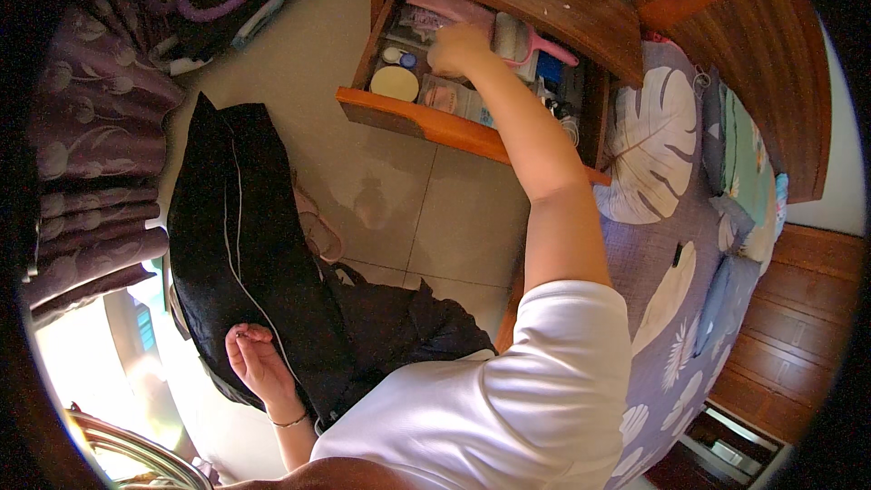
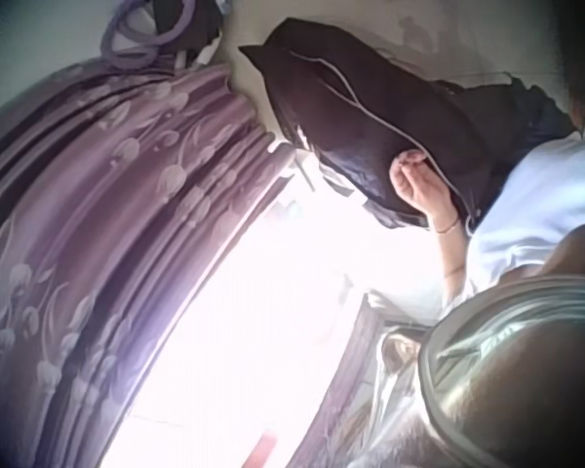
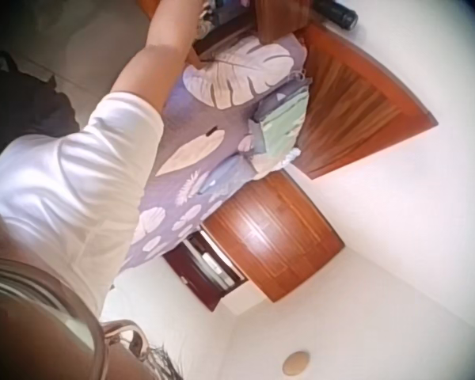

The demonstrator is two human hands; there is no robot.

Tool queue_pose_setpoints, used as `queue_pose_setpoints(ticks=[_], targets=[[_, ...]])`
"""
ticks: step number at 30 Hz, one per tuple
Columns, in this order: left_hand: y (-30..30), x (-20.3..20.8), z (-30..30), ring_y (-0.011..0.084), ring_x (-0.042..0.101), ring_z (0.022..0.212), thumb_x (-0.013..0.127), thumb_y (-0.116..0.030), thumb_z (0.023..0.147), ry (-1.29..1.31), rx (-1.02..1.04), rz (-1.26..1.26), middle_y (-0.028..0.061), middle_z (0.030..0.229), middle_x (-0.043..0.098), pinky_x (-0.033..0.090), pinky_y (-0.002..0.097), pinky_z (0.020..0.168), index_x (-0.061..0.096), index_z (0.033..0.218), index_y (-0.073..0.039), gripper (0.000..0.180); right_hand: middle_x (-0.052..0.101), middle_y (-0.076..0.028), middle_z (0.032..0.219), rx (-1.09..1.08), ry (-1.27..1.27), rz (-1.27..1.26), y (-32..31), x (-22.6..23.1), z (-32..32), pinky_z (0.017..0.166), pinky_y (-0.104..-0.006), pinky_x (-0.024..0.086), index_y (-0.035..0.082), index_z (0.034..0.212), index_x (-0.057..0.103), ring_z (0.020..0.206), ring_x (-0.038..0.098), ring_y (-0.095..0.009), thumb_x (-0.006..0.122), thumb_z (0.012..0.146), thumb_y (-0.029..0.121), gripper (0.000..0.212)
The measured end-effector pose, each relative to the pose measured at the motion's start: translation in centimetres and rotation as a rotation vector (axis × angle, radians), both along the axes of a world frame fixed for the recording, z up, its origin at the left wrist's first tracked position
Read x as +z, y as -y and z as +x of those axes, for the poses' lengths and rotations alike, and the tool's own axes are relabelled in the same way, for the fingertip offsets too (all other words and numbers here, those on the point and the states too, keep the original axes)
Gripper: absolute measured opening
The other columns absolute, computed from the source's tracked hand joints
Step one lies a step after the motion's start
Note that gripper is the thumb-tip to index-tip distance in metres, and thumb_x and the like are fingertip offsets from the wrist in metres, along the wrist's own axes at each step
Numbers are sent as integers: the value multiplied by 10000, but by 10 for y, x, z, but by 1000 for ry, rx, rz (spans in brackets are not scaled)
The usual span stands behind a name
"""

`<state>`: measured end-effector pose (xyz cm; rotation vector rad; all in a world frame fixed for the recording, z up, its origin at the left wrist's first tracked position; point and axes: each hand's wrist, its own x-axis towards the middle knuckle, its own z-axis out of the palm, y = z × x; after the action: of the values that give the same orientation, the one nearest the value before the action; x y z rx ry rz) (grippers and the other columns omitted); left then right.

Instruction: The person repairs a broken zipper on a black backpack. They first attempt to reattach the zipper slider by hand, then retrieve a nail clipper from a nearby drawer to manipulate the slider mechanism. Finally, they slide the zipper up and down to test the repair.

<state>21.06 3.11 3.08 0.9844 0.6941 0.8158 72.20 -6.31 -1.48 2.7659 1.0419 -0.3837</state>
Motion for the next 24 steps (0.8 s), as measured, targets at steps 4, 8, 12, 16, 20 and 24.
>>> queue_pose_setpoints(ticks=[4,8,12,16,20,24], targets=[[0,1,1,126,492,739,446,-115,929,4,3,-4,57,858,560,409,255,688,542,1006,-19,156,587,-193,1075,11,-91,90,1,-7,0,818,-402,469,42,1057,601,976,569,-341,626,640,227,457],[-1,1,-1,123,490,736,447,-115,929,-9,-3,8,55,848,554,409,253,687,541,998,-18,152,566,-188,1121,-120,-198,116,0,2,-10,887,-359,434,108,1184,525,1053,531,-319,731,541,284,697],[1,-1,-1,125,496,724,473,-109,916,-41,59,-16,61,825,554,414,246,682,536,974,-11,131,550,-171,1149,-108,-219,216,14,-12,2,906,-362,415,119,1162,536,1082,504,-320,716,593,258,613],[1,1,0,121,493,725,476,-114,915,-41,50,-15,59,826,552,413,243,681,537,976,-14,131,493,-168,1225,-81,10,529,28,-30,25,919,-399,400,150,1121,574,1136,444,-348,674,672,230,467],[1,1,0,120,488,729,467,-110,919,-50,32,2,59,826,551,410,241,687,535,975,-16,129,551,-205,1121,-19,243,321,22,-33,35,855,-437,441,60,998,645,1006,546,-345,542,741,149,290],[3,0,5,121,489,731,459,-107,922,-39,18,2,60,829,553,409,239,694,533,975,-14,130,585,-195,1058,98,149,184,24,-51,62,803,-429,470,50,1060,612,942,572,-361,480,738,52,348]])
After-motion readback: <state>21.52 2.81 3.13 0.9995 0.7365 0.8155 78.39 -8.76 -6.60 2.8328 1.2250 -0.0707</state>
